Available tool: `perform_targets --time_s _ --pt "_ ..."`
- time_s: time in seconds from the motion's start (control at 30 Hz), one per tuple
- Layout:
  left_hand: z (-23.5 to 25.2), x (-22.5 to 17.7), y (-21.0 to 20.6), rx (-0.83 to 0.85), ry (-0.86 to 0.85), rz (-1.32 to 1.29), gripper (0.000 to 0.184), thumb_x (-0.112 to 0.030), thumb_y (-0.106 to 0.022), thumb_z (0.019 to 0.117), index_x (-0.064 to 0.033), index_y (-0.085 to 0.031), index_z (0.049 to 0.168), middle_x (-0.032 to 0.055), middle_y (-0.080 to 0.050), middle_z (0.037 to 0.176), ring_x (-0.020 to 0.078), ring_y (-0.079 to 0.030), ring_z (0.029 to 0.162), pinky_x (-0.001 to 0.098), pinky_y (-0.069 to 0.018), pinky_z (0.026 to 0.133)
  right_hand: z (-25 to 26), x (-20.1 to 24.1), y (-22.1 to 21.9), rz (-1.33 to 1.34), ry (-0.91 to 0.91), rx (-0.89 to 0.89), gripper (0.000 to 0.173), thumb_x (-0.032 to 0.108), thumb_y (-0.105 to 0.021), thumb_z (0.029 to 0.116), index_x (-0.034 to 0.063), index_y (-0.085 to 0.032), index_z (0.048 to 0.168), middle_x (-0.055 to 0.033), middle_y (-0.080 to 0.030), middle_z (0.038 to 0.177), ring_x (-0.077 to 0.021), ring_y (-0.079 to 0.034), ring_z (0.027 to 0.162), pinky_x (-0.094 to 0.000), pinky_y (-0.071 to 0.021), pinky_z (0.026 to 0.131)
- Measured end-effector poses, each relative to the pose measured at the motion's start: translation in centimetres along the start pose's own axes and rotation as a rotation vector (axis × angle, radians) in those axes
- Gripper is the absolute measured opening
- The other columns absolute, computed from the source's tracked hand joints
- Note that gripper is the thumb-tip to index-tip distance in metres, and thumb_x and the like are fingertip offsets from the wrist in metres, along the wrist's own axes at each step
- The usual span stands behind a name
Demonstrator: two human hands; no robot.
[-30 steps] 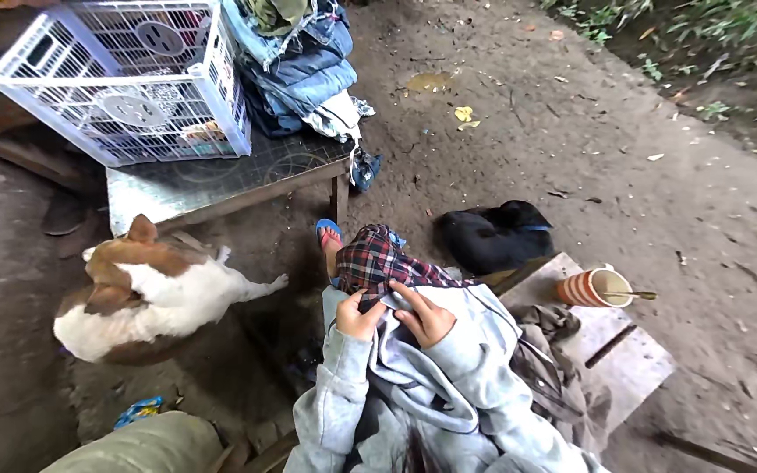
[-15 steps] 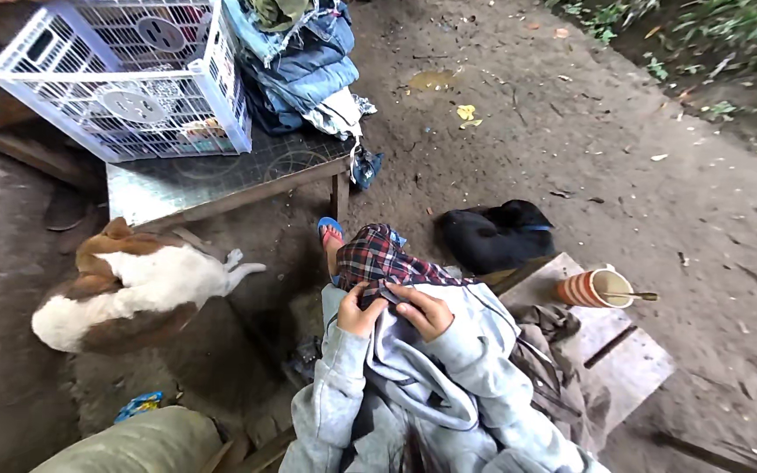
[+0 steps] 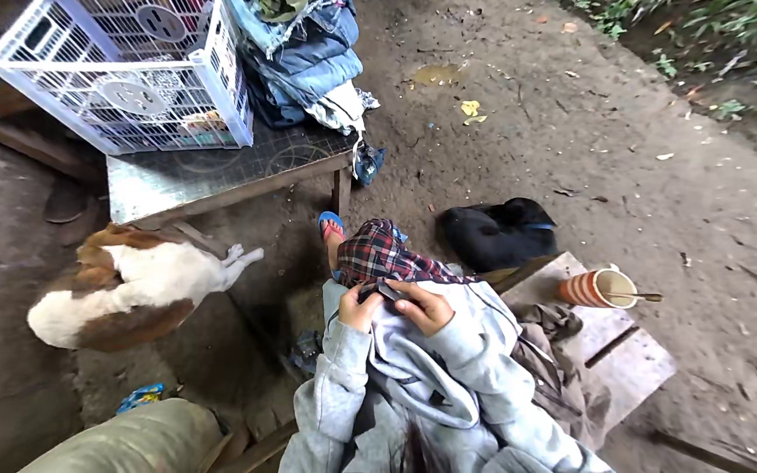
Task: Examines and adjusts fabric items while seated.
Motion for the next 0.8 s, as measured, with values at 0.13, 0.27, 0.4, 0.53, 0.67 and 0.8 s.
perform_targets --time_s 0.13,0.27,0.4,0.53,0.67,0.8 --pt "-0.1 -0.1 0.0 -0.013 0.038 -0.033 0.013 0.007 -0.063 0.0929 0.0118 -0.066 0.104 0.0075 -0.07 0.092 -0.0009 -0.063 0.084 0.0184 -0.0519 0.082 -0.6 0.8 -0.3 -0.171 -0.043 -0.025 0.05 0.025 -0.063 0.099 -0.0009 -0.058 0.141 -0.022 -0.074 0.098 -0.0353 -0.071 0.073 -0.0532 -0.0576 0.069" --pt "-0.1 0.2 0.0 -0.018 0.008 -0.066 0.01 0.01 -0.062 0.0892 0.0101 -0.065 0.099 0.0035 -0.068 0.086 -0.0017 -0.062 0.079 0.0183 -0.0525 0.078 -0.9 0.9 -0.1 -0.19 -0.075 0.001 0.056 0.026 -0.064 0.0985 -0.0026 -0.052 0.145 -0.0198 -0.072 0.088 -0.0343 -0.069 0.068 -0.0529 -0.0572 0.067" --pt "-0.1 0.6 0.0 -0.041 -0.063 -0.124 0.008 0.01 -0.06 0.0869 0.0061 -0.066 0.091 -0.0023 -0.068 0.079 -0.0038 -0.062 0.075 0.0172 -0.0531 0.075 -0.8 0.5 0.1 -0.15 -0.04 -0.003 0.057 0.026 -0.065 0.0976 -0.0048 -0.052 0.144 -0.017 -0.07 0.082 -0.0296 -0.066 0.065 -0.0478 -0.0568 0.065" --pt "-0.4 0.3 0.0 -0.06 -0.064 -0.115 0.008 0.008 -0.059 0.0888 0.0047 -0.066 0.088 -0.0034 -0.066 0.076 -0.0043 -0.062 0.072 0.0166 -0.0524 0.073 -0.7 0.2 0.2 -0.131 -0.004 0.005 0.057 0.027 -0.064 0.0976 -0.0036 -0.052 0.144 -0.0156 -0.07 0.08 -0.0268 -0.065 0.063 -0.0451 -0.0562 0.062" --pt "-0.5 0.3 0.0 -0.045 -0.078 -0.088 0.008 0.009 -0.059 0.0878 0.0042 -0.065 0.088 -0.0036 -0.066 0.076 -0.0041 -0.061 0.072 0.0168 -0.0519 0.072 -0.6 0.0 0.1 -0.136 0.102 0.0 0.045 0.023 -0.061 0.0994 0.0001 -0.061 0.139 -0.0201 -0.074 0.112 -0.0317 -0.074 0.088 -0.0481 -0.06 0.08" --pt "-0.6 0.8 -0.3 -0.002 -0.157 -0.057 0.01 0.007 -0.063 0.0832 0.0055 -0.068 0.092 -0.0008 -0.07 0.081 -0.0036 -0.064 0.076 0.0176 -0.0539 0.075 -0.1 -0.5 -0.2 -0.053 0.17 -0.071 0.037 0.018 -0.056 0.1007 -0.0001 -0.067 0.131 -0.0181 -0.073 0.12 -0.0244 -0.074 0.101 -0.0393 -0.0584 0.091"
Point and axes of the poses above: each hand's wrist, its own z-axis towards the middle knuckle, its own y-axis out of the back of the hand, x = y × z, the point moved 1 cm from there along z, towards the middle knuckle
